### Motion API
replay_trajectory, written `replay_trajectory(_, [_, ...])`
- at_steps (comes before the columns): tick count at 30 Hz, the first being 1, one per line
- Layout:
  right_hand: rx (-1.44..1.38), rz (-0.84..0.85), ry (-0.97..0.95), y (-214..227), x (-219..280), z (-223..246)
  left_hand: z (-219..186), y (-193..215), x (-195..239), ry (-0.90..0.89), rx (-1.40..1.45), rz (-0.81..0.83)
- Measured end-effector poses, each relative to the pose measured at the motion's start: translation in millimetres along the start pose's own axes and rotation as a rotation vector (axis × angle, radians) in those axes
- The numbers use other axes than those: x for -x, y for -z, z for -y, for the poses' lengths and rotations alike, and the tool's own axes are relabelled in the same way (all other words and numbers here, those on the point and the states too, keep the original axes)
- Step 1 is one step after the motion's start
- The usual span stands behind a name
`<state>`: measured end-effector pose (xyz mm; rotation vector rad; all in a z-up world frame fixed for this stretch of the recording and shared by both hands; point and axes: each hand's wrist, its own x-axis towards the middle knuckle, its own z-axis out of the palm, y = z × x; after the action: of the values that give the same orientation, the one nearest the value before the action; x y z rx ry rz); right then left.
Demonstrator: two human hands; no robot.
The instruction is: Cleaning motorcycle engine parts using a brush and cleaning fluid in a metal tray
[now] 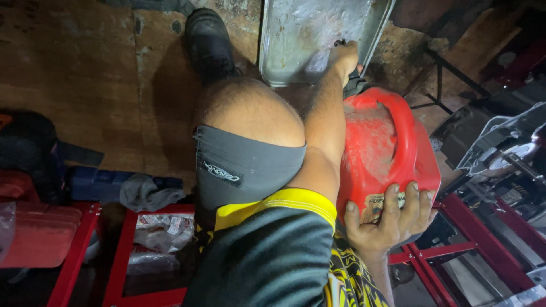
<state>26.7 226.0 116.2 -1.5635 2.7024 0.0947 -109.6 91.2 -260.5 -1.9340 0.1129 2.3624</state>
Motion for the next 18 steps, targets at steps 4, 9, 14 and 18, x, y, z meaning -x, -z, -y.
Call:
replay_trajectory(4, [-0.057, 0.007, -0.046, 3.7, 1.5, -17.7, 6.4, 3.5, -0.7, -0.037, -0.095, 0.005])
replay_trajectory(9, [-0.149, 0.177, -0.137, 9.1, -7.2, -72.4, 3.4, 7.8, 22.5, -0.085, -0.007, -0.091])
replay_trajectory(14, [-0.153, 0.483, -0.275, -44.0, -37.9, -103.9, -7.0, 15.7, 36.9, -0.212, -0.205, -0.087])
replay_trajectory(18, [-0.174, 0.479, -0.399, -67.8, -41.2, -113.2, -12.7, 21.5, 32.0, -0.349, -0.013, -0.075])
